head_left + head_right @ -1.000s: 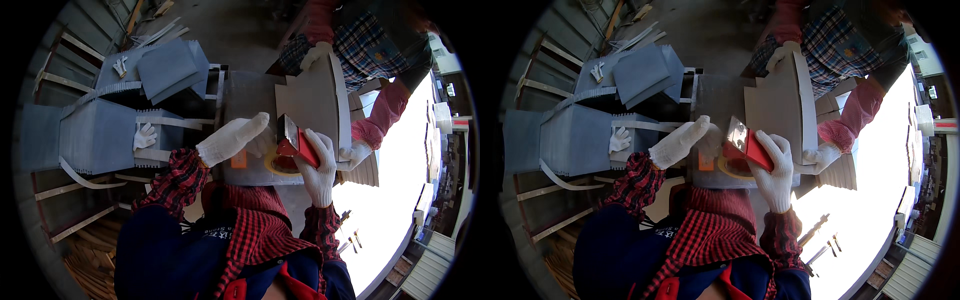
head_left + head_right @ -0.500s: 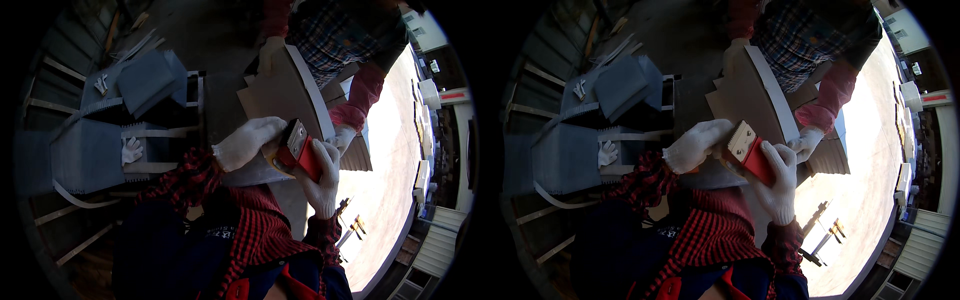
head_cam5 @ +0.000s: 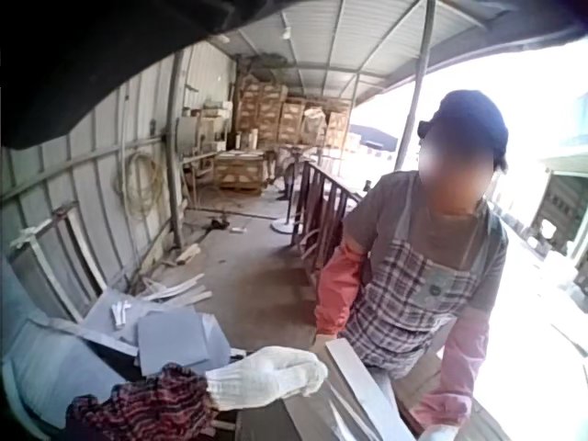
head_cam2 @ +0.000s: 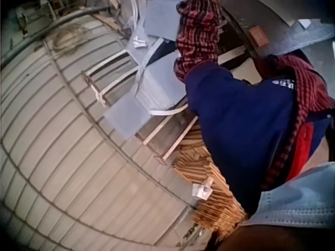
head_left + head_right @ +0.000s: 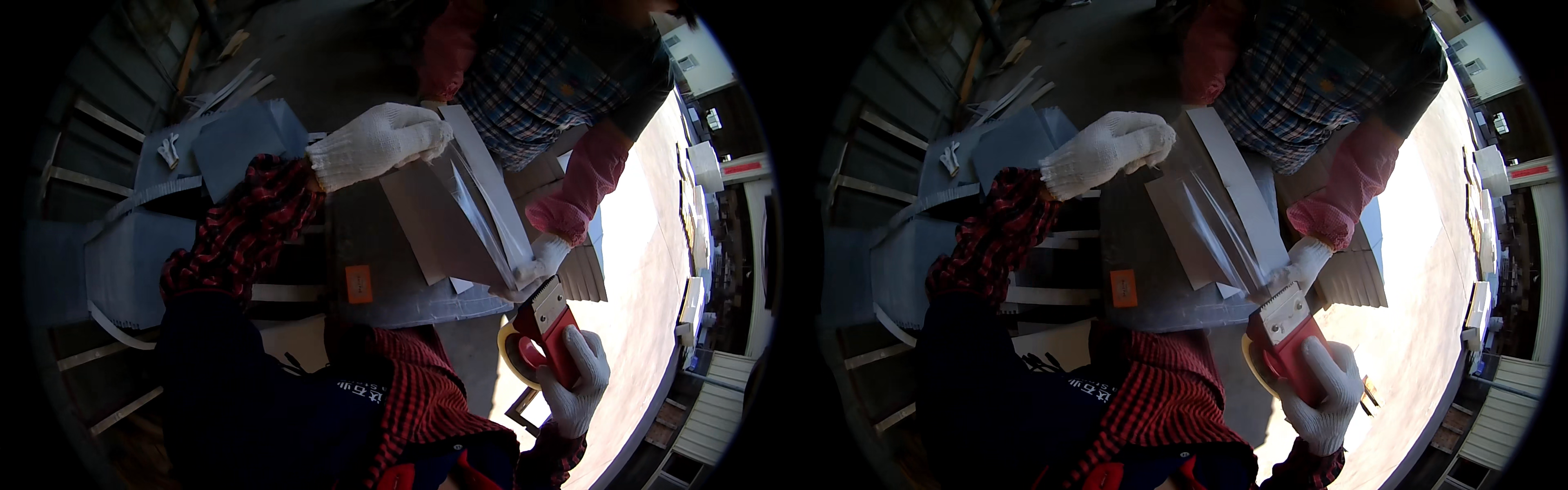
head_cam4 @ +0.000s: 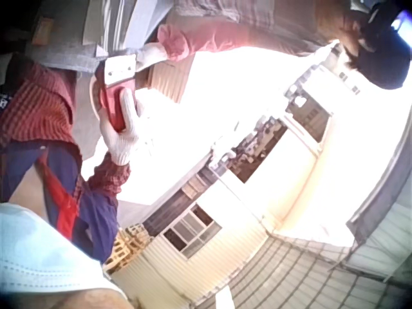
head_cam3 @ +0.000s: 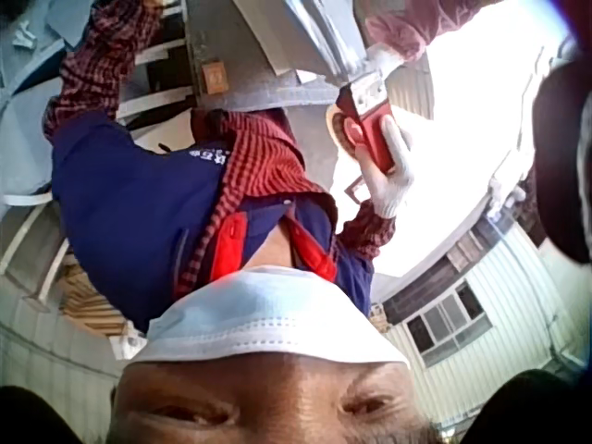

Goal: The person assembles flat-pack furniture components in a workshop. They fold white panels into box shapes, secure them with string, and use a tape dispenser to apply tape to cardboard pieces. A coworker assists by handing over materials and taping edges.

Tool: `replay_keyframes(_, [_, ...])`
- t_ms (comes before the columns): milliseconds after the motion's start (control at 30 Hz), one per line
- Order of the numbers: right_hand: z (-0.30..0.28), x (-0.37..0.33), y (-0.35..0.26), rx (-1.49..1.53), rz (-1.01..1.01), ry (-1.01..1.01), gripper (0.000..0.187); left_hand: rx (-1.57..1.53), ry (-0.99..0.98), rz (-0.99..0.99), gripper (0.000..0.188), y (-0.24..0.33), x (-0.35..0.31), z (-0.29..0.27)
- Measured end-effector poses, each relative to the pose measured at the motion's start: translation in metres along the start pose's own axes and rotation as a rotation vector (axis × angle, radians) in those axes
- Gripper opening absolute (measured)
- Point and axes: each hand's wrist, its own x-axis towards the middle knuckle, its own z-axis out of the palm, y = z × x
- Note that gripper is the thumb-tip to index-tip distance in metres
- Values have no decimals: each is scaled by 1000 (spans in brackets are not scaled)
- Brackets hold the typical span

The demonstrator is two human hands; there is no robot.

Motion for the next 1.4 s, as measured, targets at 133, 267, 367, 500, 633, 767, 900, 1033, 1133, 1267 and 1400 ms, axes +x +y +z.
replay_keyframes(133, [23, 41, -8, -44, 219, -20, 59, 787, 140, 199, 32, -23, 57, -62])
replay_keyframes(267, [36, 75, -3, -65, 216, -17, 55, 912, 78, -10, 33, -33, 101, -73])
replay_keyframes(367, [40, 95, -3, -85, 228, -62, 56, 920, 29, -81, 35, -57, 121, -84])
replay_keyframes(500, [48, 108, -8, -129, 229, -92, 53, 882, -25, -229, 46, -89, 121, -84])
replay_keyframes(633, [53, 110, -7, -148, 194, -65, 48, 631, -117, -465, 52, -118, 119, -74])
replay_keyframes(767, [55, 110, -10, -185, 192, -58, 47, 679, -127, -407, 60, -137, 121, -70])
replay_keyframes(900, [57, 106, -12, -275, 160, -54, 47, 1064, -140, -134, 51, -128, 113, -60])
replay_keyframes(1033, [59, 102, -14, -279, 145, -25, 45, 1195, -168, -689, 42, -128, 85, -47])
replay_keyframes(1133, [59, 104, -14, -263, 115, -39, 44, 741, 540, -324, 53, -158, 61, -35])
replay_keyframes(1267, [56, 101, -17, -262, 208, -73, 54, 918, 761, 578, 57, -126, 53, 4])
replay_keyframes(1400, [53, 97, -9, -237, 148, -50, 53, 1060, 280, 197, 53, -171, 3, 39])
